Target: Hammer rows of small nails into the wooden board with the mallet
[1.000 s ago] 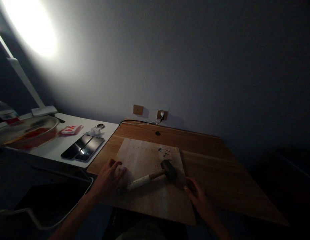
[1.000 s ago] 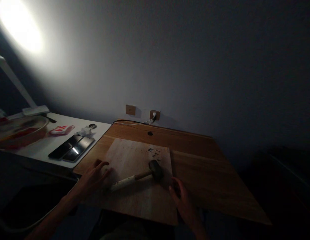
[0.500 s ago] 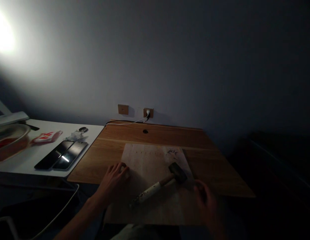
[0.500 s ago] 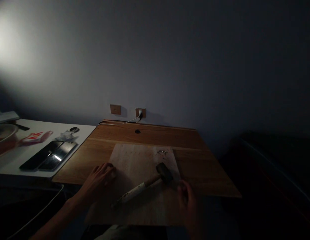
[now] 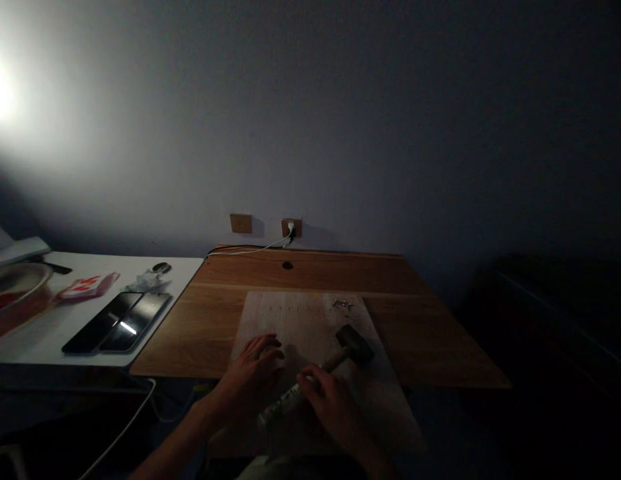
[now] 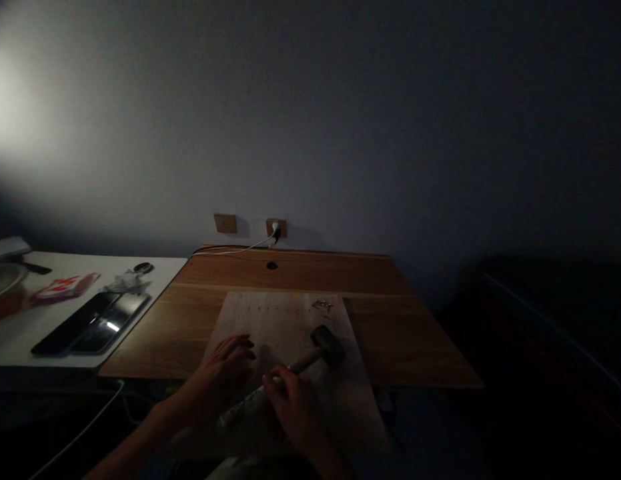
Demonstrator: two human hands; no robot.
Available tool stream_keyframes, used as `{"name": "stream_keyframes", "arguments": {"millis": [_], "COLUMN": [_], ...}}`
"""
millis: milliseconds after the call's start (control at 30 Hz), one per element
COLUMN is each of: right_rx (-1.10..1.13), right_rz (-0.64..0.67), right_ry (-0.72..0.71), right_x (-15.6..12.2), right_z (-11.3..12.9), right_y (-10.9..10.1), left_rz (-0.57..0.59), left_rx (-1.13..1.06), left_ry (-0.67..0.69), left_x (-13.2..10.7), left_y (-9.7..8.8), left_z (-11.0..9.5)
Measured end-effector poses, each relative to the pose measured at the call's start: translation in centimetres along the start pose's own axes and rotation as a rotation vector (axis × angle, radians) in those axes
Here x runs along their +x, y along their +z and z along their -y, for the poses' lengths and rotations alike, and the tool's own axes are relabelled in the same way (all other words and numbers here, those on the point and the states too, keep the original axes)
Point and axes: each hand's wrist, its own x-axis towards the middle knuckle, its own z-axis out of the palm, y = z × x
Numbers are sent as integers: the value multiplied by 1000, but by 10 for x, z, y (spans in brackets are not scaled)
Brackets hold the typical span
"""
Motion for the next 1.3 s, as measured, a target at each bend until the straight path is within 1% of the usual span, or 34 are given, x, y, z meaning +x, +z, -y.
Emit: {"name": "stream_keyframes", "arguments": {"millis": [33,133,167,233,267,333,433,467,533,633,700,767,800,867,933,1033,1133,1200,1300], "right_rx": [88,453,537,628,617,516,348,326,312,283,268,305,339,380,385,359,336,323,289], "right_rz": [-17,-148,-156,-102,-83,-139,-344,-409,-486,-530,-529,-490,-476,-433,-390,-372,-390,-373,-335], "right_ry": [33,222,256,275,254,177,69,58,98,215,322,400,417,415,379,351,355,350,322], "right_x": [-7,-33,-40,-50,-53,-55,-55,-55,-56,-58,-59,-59,-58,-56,-53,-49,-46,-46,-45], "right_z": [1,-6,-11,-22,-27,-33,-24,-18,-6,-1,-7,-19,-26,-41,-54,-70,-79,-82,-82], "right_y": [-4,-23,-32,-49,-57,-72,-94,-101,-115,-124,-121,-113,-108,-99,-93,-87,-82,-80,-80], "left_rz": [-4,-7,-4,2,5,15,41,55,96,187,237,286,308,335,323,270,285,305,317], "left_rx": [-3,-19,-27,-40,-44,-50,-68,-73,-67,-25,-24,-29,-27,-27,-49,-114,-162,-167,-158], "left_ry": [-5,-18,-18,-20,-18,-3,45,67,120,212,255,293,309,360,442,534,521,491,463], "left_x": [1,4,5,8,9,13,28,38,65,120,157,187,198,209,209,196,177,162,139], "left_y": [0,-1,0,1,3,5,11,15,26,53,74,92,100,110,114,108,92,80,63], "left_z": [1,6,7,7,6,3,-3,-4,-5,-3,-2,-1,-1,-1,0,-3,-6,-6,-1]}}
